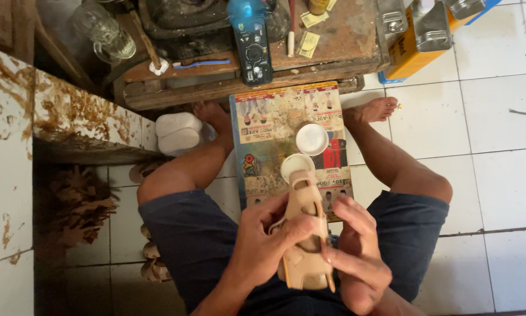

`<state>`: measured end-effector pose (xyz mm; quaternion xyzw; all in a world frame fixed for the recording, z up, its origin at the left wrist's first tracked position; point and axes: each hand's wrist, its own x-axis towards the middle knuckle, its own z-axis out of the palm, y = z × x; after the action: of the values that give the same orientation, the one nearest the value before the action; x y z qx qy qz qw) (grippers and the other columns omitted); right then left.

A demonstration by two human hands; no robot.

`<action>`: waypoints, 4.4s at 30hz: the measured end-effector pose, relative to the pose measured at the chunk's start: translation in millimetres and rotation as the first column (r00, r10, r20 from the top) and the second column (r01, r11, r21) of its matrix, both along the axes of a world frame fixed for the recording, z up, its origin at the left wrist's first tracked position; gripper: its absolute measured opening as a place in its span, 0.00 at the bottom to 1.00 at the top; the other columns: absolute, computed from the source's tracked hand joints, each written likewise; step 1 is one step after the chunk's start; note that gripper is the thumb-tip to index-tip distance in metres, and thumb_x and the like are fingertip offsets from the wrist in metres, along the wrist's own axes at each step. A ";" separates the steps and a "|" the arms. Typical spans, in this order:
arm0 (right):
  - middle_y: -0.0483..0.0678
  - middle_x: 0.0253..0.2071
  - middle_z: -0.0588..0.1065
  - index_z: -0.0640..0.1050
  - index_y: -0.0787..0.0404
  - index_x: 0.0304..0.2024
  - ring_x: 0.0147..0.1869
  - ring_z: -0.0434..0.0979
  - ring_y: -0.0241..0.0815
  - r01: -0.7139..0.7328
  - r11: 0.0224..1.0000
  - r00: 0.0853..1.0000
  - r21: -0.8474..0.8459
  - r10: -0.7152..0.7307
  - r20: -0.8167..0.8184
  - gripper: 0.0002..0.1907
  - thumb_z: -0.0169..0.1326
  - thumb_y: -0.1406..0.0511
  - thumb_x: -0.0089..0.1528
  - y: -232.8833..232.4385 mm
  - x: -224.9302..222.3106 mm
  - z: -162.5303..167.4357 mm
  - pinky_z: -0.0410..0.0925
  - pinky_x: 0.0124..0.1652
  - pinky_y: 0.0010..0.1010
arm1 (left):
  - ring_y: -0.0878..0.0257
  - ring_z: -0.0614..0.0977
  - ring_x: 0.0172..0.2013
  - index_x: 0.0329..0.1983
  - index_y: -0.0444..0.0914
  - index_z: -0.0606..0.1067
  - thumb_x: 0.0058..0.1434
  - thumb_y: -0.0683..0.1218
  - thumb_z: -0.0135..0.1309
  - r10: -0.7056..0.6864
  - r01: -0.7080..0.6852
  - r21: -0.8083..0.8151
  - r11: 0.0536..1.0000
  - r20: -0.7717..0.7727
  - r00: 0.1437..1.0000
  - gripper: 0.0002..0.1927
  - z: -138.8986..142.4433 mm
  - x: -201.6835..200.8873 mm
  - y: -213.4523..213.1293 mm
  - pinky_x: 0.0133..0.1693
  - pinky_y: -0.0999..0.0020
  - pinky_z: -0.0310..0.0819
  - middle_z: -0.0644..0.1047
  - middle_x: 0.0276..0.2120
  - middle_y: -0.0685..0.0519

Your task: The person sits on the floor and works on leather sandals fitted over wooden lasts, pressing and smoothing the straps by hand and dipping fingers into a small bowl of paste. They turn the sandals over to work the soles and place finished sandals on a tiled shelf alongside many others.

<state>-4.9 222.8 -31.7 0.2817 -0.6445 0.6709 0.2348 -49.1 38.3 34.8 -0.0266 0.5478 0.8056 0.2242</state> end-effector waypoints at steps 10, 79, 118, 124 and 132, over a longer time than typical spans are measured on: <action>0.71 0.72 0.62 0.74 0.63 0.60 0.80 0.59 0.66 0.100 0.992 0.994 0.081 -0.097 -0.044 0.31 0.33 0.47 0.76 -6.3 -11.4 12.3 0.53 0.76 0.58 | 0.69 0.80 0.45 0.58 0.30 0.76 0.63 0.51 0.63 -0.083 0.080 0.083 0.993 0.030 0.996 0.26 6.1 11.4 3.5 0.47 0.72 0.76 0.81 0.45 0.52; 0.58 0.49 0.75 0.82 0.58 0.45 0.59 0.76 0.57 0.339 0.941 0.916 0.010 -0.327 -0.232 0.31 0.36 0.44 0.72 22.7 -18.6 24.2 0.66 0.67 0.65 | 0.54 0.85 0.54 0.69 0.30 0.71 0.56 0.53 0.72 -0.386 0.023 -0.525 0.851 -0.596 0.704 0.42 45.2 6.6 -5.4 0.55 0.64 0.82 0.80 0.57 0.43; 0.75 0.64 0.67 0.77 0.66 0.60 0.75 0.66 0.69 0.021 0.987 0.998 -0.160 -0.011 0.057 0.28 0.42 0.50 0.76 2.0 1.8 13.3 0.57 0.74 0.63 | 0.48 0.81 0.62 0.63 0.29 0.72 0.60 0.43 0.65 -0.416 -0.393 -0.472 0.789 -0.881 0.223 0.29 21.1 4.3 -12.1 0.64 0.44 0.77 0.76 0.60 0.42; 0.75 0.68 0.63 0.76 0.61 0.65 0.77 0.61 0.68 -0.024 0.985 0.996 -0.171 0.038 0.082 0.30 0.39 0.47 0.76 -8.7 -2.2 11.7 0.53 0.75 0.61 | 0.45 0.81 0.61 0.56 0.30 0.75 0.60 0.43 0.66 -0.376 -0.338 -0.461 0.821 -0.881 0.288 0.23 18.0 3.4 -18.5 0.63 0.43 0.79 0.75 0.61 0.40; 0.69 0.64 0.69 0.81 0.57 0.56 0.75 0.65 0.64 0.195 0.975 0.974 -0.111 -0.205 -0.093 0.31 0.34 0.46 0.74 -16.0 -9.6 7.8 0.58 0.73 0.63 | 0.41 0.80 0.63 0.47 0.32 0.76 0.63 0.40 0.67 -0.369 -0.302 -0.402 0.864 -0.915 0.164 0.13 14.8 -5.9 -23.3 0.63 0.39 0.79 0.73 0.63 0.41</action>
<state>-14.6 206.8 -23.9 0.2377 -0.6215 0.6601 0.3486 -55.0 15.0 49.6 0.4562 0.7475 0.4476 -0.1813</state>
